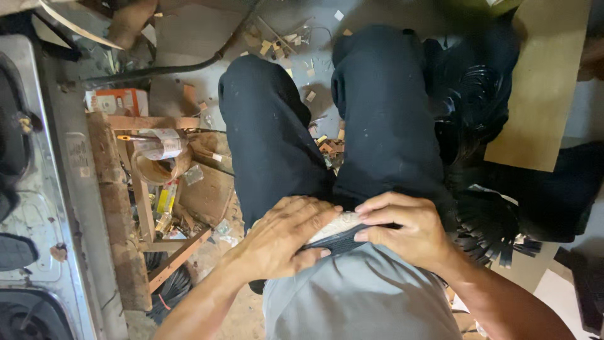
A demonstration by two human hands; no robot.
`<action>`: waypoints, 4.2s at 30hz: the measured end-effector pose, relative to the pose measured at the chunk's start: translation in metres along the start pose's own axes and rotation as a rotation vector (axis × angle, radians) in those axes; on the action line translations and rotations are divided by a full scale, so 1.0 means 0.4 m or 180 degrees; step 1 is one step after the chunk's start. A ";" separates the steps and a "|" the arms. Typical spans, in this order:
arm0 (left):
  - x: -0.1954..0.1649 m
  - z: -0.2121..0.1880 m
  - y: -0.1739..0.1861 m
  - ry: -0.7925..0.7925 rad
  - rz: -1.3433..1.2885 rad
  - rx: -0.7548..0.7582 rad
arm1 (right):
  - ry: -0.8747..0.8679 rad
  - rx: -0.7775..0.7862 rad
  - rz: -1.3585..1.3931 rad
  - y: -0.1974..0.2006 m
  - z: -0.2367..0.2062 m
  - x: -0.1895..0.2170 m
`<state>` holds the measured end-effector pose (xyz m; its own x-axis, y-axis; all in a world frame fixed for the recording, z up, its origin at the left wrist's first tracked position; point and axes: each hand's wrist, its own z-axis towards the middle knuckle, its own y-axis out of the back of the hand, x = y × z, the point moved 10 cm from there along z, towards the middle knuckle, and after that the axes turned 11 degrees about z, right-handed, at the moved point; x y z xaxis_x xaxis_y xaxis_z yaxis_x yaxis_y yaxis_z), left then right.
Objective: The person takes a fabric shoe upper from the shelf, aligns a black rubber sole onto it, and presses the two together on their lap. They use a hammer to tap and set the sole along the edges, trim excess material with a blade, and place the finished shoe back on the shelf with the other completed pairs.
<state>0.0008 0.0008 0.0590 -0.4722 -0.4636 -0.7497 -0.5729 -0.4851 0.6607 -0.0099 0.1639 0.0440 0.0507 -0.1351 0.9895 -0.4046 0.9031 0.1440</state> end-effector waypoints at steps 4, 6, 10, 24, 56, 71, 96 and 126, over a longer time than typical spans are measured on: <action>-0.011 -0.015 -0.030 0.0050 0.0130 -0.0016 | -0.1612 0.0173 0.0557 -0.020 -0.028 -0.118; -0.012 -0.019 -0.035 0.0065 0.0145 -0.0085 | -0.1264 0.0315 0.0297 -0.032 -0.016 -0.086; -0.011 -0.023 -0.029 0.0025 0.0274 -0.0296 | -0.0569 0.0323 -0.0396 -0.048 0.008 -0.014; 0.078 0.029 0.231 -0.0172 -0.3721 -0.2228 | -0.1056 0.0473 0.3086 -0.163 0.091 -0.058; 0.084 -0.176 0.023 0.1117 -0.0206 -0.0371 | 0.0761 0.0255 -0.0914 -0.125 0.013 0.077; -0.009 -0.099 -0.044 0.0722 0.0453 -0.0802 | -0.0850 -0.0113 -0.0071 -0.112 -0.018 -0.083; 0.231 0.050 -0.037 0.1195 -0.4368 -0.2129 | 0.1752 -0.1396 -0.3665 0.348 0.482 0.237; 0.433 0.239 -0.156 0.1976 -0.3288 -0.0957 | -0.2674 -0.0073 0.0217 0.076 -0.033 -0.239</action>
<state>-0.1092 0.0218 -0.1156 0.5523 0.0037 -0.8336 -0.2728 -0.9441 -0.1849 -0.0151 0.2095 -0.0459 -0.6730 -0.3302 0.6619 -0.3631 0.9271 0.0933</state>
